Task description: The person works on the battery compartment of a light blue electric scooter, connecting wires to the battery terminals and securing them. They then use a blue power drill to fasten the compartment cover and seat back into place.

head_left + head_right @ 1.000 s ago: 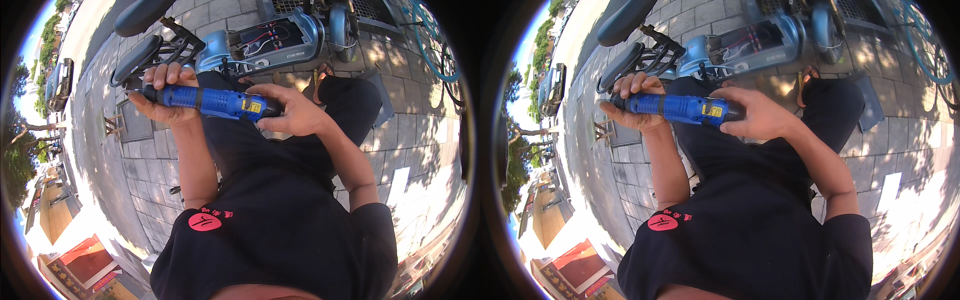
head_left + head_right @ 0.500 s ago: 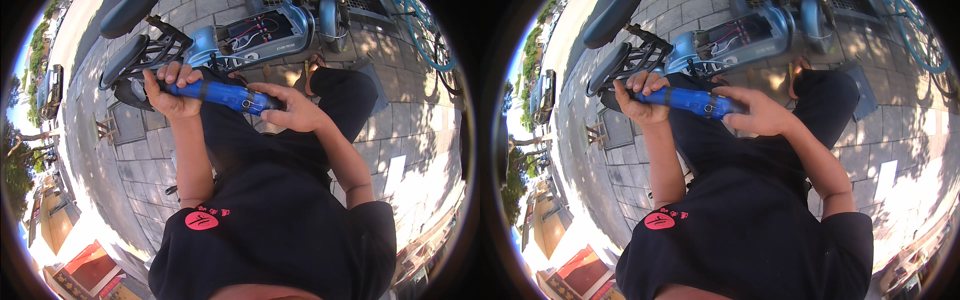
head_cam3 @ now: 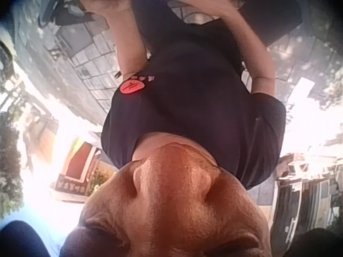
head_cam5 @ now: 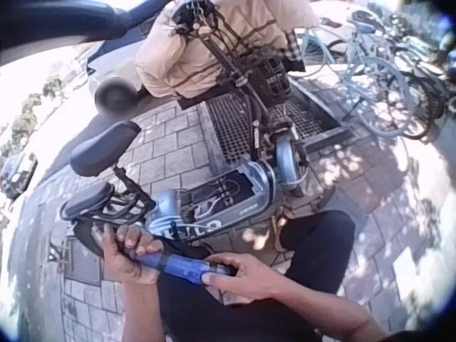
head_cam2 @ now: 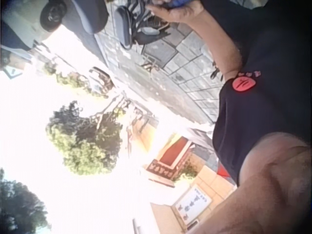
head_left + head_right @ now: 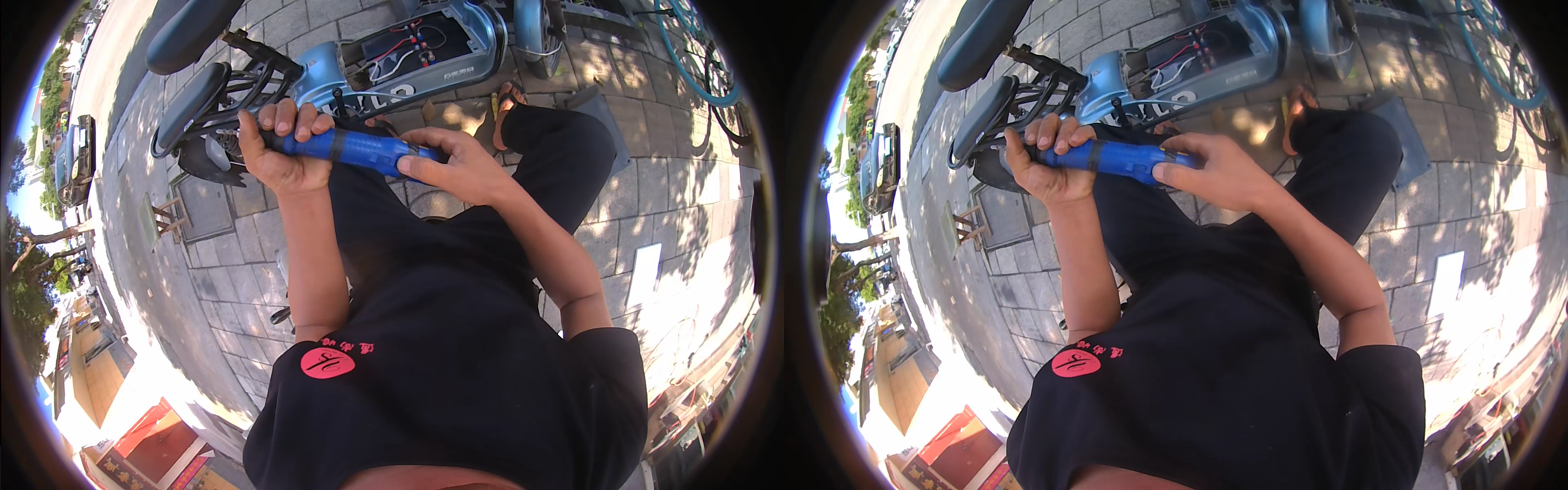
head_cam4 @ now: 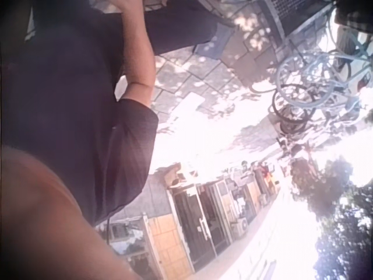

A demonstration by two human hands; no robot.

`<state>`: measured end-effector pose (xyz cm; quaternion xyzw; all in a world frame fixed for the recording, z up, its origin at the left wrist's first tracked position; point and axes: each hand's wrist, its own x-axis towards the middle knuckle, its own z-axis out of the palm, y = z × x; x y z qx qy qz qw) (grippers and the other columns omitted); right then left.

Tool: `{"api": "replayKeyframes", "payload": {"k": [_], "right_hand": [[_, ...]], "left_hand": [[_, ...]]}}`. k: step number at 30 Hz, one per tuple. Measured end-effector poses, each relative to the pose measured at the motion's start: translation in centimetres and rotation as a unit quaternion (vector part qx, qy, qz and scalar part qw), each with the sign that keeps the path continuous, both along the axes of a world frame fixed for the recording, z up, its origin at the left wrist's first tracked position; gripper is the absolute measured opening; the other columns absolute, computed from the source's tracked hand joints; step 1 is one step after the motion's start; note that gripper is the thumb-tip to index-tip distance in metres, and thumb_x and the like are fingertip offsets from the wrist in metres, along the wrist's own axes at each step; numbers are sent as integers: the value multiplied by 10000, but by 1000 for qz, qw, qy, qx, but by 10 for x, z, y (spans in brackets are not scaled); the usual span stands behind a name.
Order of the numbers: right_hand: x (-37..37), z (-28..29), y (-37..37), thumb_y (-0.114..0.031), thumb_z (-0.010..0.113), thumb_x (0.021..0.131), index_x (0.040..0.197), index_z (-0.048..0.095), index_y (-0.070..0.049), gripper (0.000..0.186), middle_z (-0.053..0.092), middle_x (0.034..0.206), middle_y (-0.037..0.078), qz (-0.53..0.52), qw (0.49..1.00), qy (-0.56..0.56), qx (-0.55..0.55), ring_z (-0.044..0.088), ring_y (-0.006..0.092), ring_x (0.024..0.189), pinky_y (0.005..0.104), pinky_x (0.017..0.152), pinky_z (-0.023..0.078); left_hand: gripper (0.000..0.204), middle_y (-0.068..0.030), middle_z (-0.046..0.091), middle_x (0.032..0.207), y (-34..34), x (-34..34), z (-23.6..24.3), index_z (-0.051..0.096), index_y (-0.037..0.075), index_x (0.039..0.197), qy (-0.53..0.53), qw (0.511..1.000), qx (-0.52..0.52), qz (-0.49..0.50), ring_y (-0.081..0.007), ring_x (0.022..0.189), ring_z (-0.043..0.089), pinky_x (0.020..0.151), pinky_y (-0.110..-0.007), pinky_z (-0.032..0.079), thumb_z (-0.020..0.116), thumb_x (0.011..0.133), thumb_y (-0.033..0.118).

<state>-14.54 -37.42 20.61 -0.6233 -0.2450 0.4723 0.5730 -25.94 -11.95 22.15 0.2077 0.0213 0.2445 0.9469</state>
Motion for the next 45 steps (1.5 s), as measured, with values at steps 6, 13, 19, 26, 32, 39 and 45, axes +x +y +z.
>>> {"api": "replayKeyframes", "payload": {"k": [6,13,19,26,32,39,45], "right_hand": [[-3,-24,3,-523,859,910,1330,703,97,765,768,1068,139,-25,999,-15,-19,719,174,990,335,918,576],[-6,-40,-17,-464,839,944,1346,696,68,682,745,1176,130,-38,997,44,-59,687,180,1063,354,970,553],[27,-44,-28,-413,812,999,1478,606,57,702,737,1229,115,44,993,102,-34,685,207,1072,388,1000,563],[52,-7,-12,-430,869,928,1375,701,46,675,758,1139,132,59,961,-141,-230,703,181,1013,349,952,573],[97,16,-32,-333,871,951,1464,607,72,705,734,1281,186,-137,973,43,182,737,261,1129,380,988,595],[129,-3,68,-435,718,1070,1166,604,-40,422,653,984,93,-387,805,381,239,655,263,852,421,775,582],[170,-19,63,-286,812,1003,1210,634,-35,372,666,929,82,-284,901,316,86,650,189,758,365,693,583]], "left_hand": [[374,-3,565,787,-16,8,-5,655,149,868,47,999,6,20,-196,725,549,764,-419,484,673,1080,456],[336,-10,541,758,-41,30,-21,571,153,858,134,991,11,24,-198,690,548,707,-419,512,655,1092,379],[340,-24,566,780,-48,59,-48,575,137,872,55,992,-58,-96,-221,710,589,747,-451,528,644,1089,388],[341,-77,623,864,-56,100,-82,607,98,921,410,907,-99,23,-243,787,650,832,-464,585,752,1062,373],[259,-71,671,944,-58,122,-100,641,97,972,184,899,-395,40,-272,974,682,960,-470,568,700,1078,326],[333,-89,666,1486,-103,118,-41,725,152,1254,50,903,412,112,-355,1458,559,1208,-534,450,853,984,298],[512,-92,647,1476,-87,112,-56,702,213,1396,77,617,775,114,-384,1416,571,1177,-496,479,857,913,147]]}}
